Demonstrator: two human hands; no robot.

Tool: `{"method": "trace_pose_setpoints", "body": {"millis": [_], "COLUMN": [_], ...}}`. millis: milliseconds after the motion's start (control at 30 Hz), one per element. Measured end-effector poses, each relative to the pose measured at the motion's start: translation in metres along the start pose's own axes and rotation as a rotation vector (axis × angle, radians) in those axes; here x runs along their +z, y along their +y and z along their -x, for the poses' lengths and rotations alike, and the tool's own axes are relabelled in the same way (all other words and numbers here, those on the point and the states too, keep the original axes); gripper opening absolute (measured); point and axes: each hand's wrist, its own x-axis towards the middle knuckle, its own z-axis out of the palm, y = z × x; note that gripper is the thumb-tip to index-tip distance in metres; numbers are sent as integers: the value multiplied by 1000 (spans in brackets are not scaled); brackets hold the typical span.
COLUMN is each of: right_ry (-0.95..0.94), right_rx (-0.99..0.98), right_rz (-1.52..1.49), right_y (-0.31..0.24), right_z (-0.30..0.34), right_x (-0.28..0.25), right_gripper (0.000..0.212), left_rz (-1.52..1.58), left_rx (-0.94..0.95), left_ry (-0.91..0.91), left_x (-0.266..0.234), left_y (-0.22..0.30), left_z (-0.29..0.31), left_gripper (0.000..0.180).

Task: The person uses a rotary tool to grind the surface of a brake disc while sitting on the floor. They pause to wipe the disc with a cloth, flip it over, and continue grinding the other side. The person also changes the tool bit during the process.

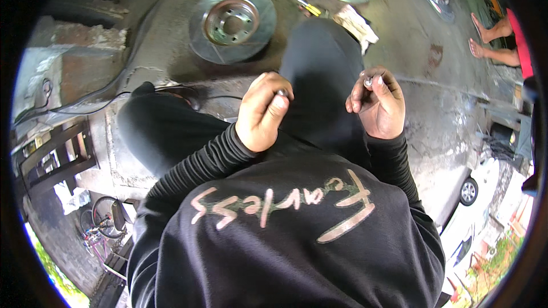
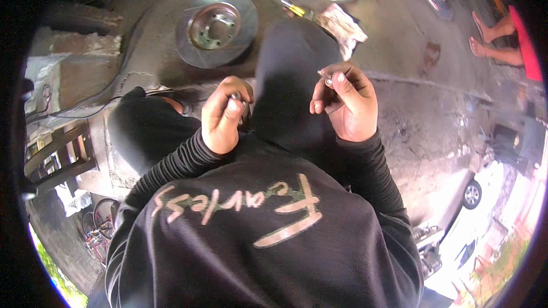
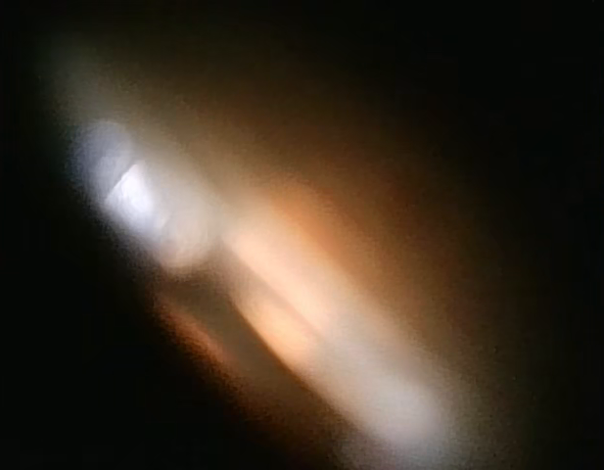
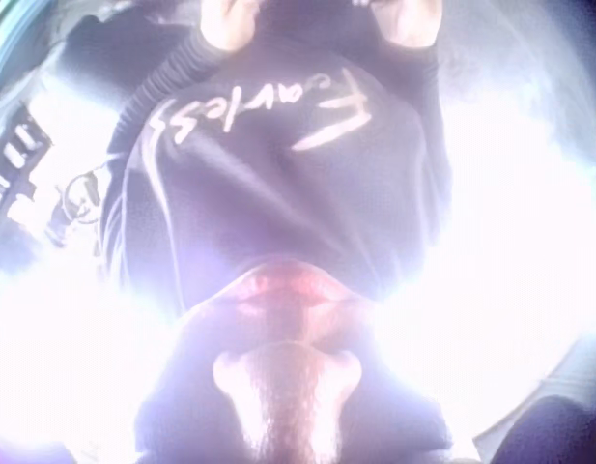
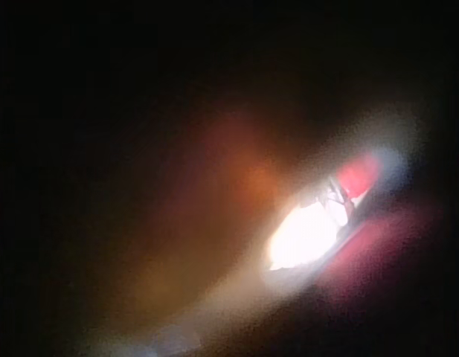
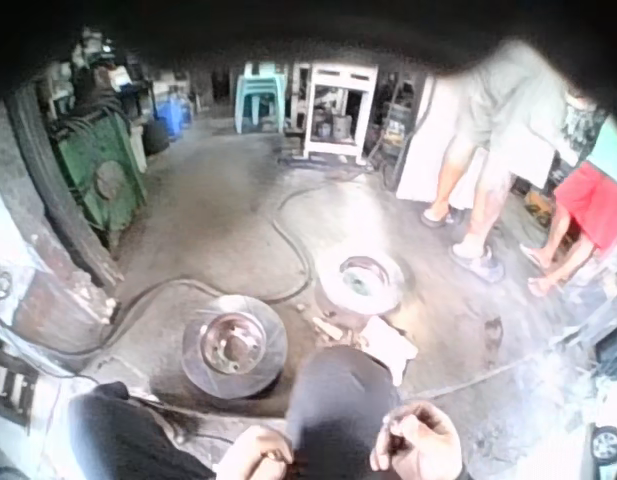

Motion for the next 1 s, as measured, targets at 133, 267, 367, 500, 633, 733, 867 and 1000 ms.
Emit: {"method": "trace_pose_setpoints", "body": {"millis": [133, 267, 367, 500, 633, 733, 867, 1000], "right_ry": [-113, -97, -26, -14, -65, -36, -22, 34], "right_rx": [78, 150, 249, 341, 281, 291, 314, 308], "right_rz": [73, 75, 71, 59, 269, 279, 256, 89], "right_y": [5, 30, 57, 71, 76, 72, 63, 62], "right_z": [-30, -63, -80, -94, -99, -98, -98, -100], "right_x": [23, 32, 24, 23, 17, 14, 8, 3], "right_gripper": [26, 21, 16, 16, 16, 14, 13, 16], "left_rz": [154, 181, 162, -343, -789, -812, -860, -907], "left_rx": [-123, -172, -272, -425, -400, -542, -679, -759], "left_ry": [429, 640, 712, 613, 462, 384, 255, 175], "left_x": [-35, -102, -132, -148, -140, -124, -103, -101], "left_y": [6, -23, -63, -122, -185, -218, -250, -266], "left_z": [-27, -66, -105, -155, -188, -204, -211, -207], "left_gripper": [27, 24, 21, 30, 35, 36, 39, 43]}}
